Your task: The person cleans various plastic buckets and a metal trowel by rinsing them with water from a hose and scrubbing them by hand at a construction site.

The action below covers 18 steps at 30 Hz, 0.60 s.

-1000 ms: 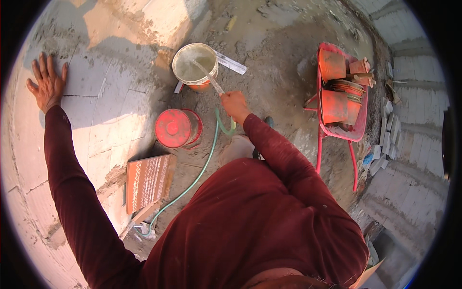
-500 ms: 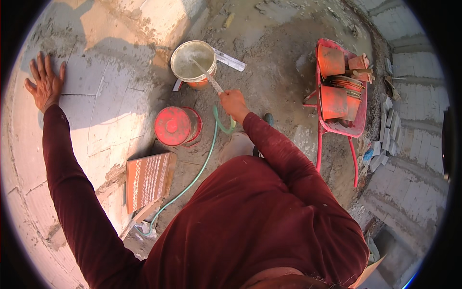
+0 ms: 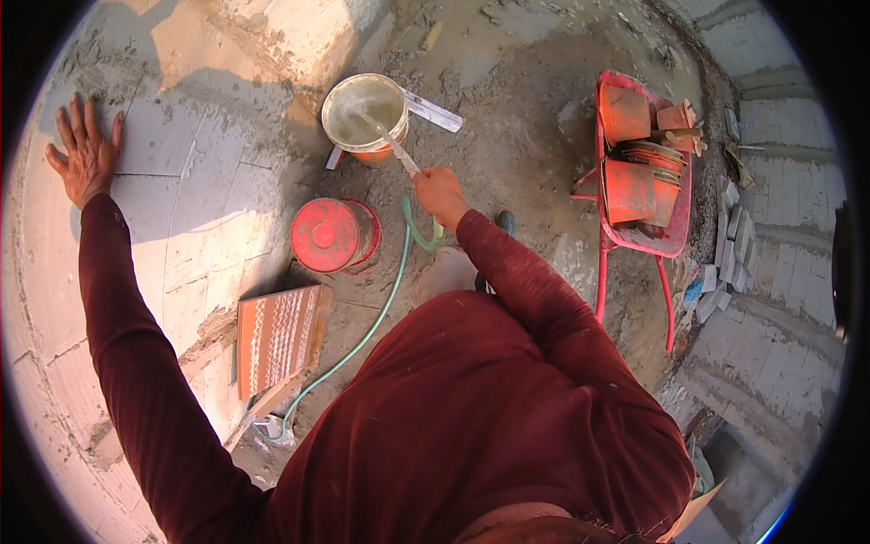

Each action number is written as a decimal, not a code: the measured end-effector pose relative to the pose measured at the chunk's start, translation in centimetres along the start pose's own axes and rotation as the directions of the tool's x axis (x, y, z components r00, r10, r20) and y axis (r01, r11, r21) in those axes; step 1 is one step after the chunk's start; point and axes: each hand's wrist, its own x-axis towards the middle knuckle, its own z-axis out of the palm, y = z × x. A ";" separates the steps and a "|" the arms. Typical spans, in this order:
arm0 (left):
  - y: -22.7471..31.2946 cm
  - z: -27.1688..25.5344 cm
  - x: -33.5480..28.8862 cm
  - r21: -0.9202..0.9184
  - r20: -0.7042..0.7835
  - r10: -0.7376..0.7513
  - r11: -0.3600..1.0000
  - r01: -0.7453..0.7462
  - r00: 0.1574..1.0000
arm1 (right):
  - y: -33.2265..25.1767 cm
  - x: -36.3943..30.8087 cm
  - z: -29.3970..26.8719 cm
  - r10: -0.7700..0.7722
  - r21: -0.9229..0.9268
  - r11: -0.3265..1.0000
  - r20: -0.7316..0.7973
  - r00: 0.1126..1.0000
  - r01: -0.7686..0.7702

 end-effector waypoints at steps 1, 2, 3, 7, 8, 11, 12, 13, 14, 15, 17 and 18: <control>0.0 -0.1 0.0 0.000 0.002 0.001 1.000 -0.001 1.000 | 0.1 0.0 0.0 -0.009 -0.002 1.000 -0.005 1.000 0.009; 0.0 -0.1 0.0 0.002 0.005 0.001 1.000 -0.001 1.000 | 0.1 0.0 0.0 -0.018 -0.004 1.000 -0.009 1.000 0.018; 0.0 -0.2 -0.1 0.003 0.008 0.001 1.000 -0.001 1.000 | 0.1 0.0 0.0 -0.028 -0.007 1.000 -0.012 1.000 0.028; -0.1 -0.5 -0.2 0.022 0.025 0.000 1.000 0.000 1.000 | 0.0 -0.1 0.0 -0.013 0.013 1.000 0.001 1.000 0.013; -0.1 -0.6 -0.3 0.026 0.029 -0.001 1.000 0.000 1.000 | -0.3 -0.4 -0.2 0.002 0.017 1.000 0.011 1.000 -0.002; 0.0 -0.6 -0.3 0.019 0.010 -0.004 1.000 0.004 1.000 | -0.2 -0.3 -0.3 -0.017 -0.001 1.000 0.001 1.000 0.017; 0.0 -0.6 -0.3 0.014 -0.001 -0.006 1.000 0.006 1.000 | -0.1 -0.1 -0.2 -0.034 -0.012 0.999 -0.007 0.999 0.034; -0.1 -0.7 -0.3 0.021 0.002 -0.008 1.000 0.007 1.000 | 0.0 0.0 -0.3 -0.032 -0.008 0.999 -0.007 0.999 0.032; 0.0 -0.9 -0.5 0.026 0.006 -0.006 1.000 0.005 1.000 | -0.1 -0.2 -0.4 -0.027 -0.006 1.000 -0.007 1.000 0.027; 0.0 -1.0 -0.5 0.031 0.012 -0.004 0.999 0.004 1.000 | -0.1 -0.2 -0.4 -0.022 -0.005 1.000 -0.006 1.000 0.022; -0.2 -1.0 -0.4 0.041 0.009 -0.019 0.999 0.019 1.000 | 0.6 1.1 -0.3 -0.095 -0.005 0.995 -0.004 0.995 0.095; -0.1 -0.8 -0.5 0.049 0.011 -0.017 0.999 0.016 1.000 | 1.2 1.9 -0.1 -0.122 -0.005 0.993 0.001 0.993 0.122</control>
